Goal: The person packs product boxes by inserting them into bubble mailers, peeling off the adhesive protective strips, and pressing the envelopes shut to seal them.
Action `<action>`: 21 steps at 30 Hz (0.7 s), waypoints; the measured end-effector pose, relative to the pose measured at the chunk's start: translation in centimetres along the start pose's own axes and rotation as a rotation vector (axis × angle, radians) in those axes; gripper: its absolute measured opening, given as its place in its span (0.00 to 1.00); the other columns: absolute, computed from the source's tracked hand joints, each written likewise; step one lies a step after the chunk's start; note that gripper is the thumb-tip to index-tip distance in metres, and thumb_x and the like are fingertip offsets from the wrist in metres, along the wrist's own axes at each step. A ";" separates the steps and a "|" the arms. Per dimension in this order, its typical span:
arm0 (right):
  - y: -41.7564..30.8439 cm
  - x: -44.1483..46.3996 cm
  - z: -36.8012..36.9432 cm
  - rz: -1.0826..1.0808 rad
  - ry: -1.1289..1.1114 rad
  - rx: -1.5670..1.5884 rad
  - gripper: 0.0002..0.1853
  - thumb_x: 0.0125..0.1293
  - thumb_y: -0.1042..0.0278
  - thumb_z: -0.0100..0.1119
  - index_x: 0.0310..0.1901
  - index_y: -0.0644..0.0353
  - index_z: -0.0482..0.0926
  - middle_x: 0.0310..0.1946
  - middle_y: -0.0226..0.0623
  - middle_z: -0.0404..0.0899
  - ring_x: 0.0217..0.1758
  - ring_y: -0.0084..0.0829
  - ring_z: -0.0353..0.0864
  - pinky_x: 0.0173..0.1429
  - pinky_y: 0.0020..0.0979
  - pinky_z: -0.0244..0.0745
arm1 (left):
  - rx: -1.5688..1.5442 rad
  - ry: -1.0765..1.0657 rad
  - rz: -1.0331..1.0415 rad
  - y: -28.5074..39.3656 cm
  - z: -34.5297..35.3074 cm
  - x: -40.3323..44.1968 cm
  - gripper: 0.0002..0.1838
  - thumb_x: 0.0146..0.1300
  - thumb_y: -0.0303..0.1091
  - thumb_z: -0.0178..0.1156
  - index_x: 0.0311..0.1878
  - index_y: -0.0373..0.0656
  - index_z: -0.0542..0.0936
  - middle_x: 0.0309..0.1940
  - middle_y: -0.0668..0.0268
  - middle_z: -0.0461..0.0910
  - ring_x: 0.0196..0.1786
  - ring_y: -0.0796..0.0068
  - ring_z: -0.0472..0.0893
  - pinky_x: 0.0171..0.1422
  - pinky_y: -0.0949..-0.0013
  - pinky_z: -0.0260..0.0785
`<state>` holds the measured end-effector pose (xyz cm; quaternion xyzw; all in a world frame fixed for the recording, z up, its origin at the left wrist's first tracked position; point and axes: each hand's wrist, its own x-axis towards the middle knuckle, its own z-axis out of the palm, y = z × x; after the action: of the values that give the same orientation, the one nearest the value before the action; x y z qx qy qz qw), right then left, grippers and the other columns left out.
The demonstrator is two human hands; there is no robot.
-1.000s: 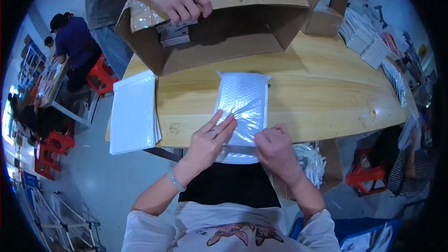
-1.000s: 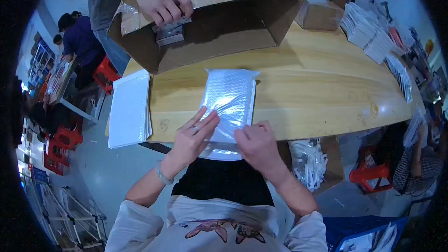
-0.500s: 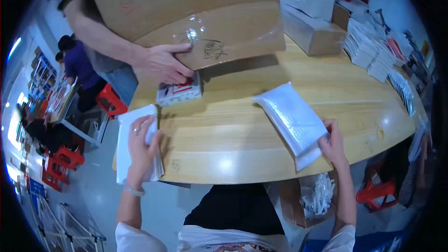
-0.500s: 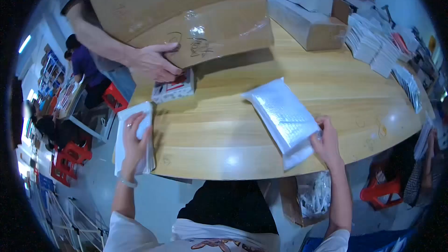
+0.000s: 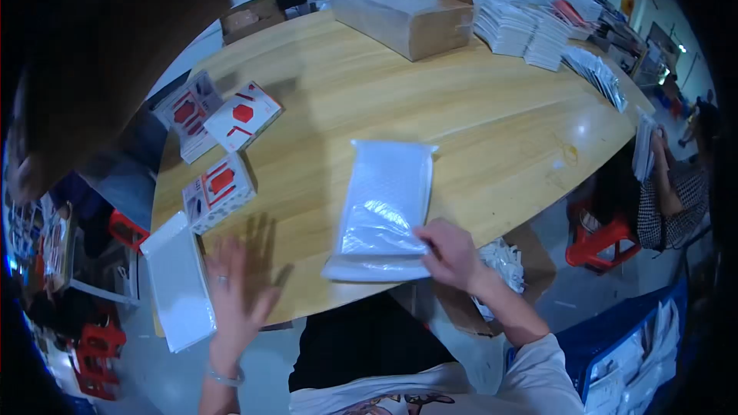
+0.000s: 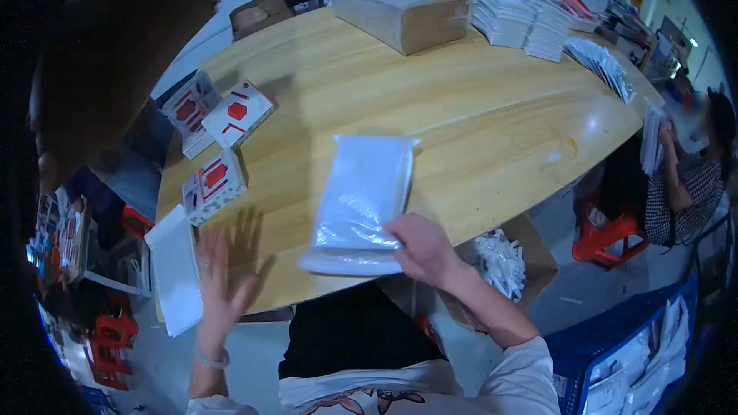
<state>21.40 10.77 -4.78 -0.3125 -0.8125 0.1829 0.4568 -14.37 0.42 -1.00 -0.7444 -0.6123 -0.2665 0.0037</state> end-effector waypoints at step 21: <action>-0.5 -2.6 1.7 -0.058 0.075 -0.143 0.21 0.51 0.81 0.59 0.49 0.63 0.82 0.44 0.44 0.81 0.33 0.39 0.73 0.40 0.33 0.71 | 0.117 0.135 0.439 11.6 12.5 8.9 0.29 0.53 0.33 0.65 0.62 0.44 0.78 0.61 0.65 0.80 0.59 0.56 0.81 0.60 0.61 0.75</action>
<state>20.76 8.63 -6.95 -0.3271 -0.8147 0.0991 0.4684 2.06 9.74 -4.42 -0.8387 -0.4485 -0.2726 0.1456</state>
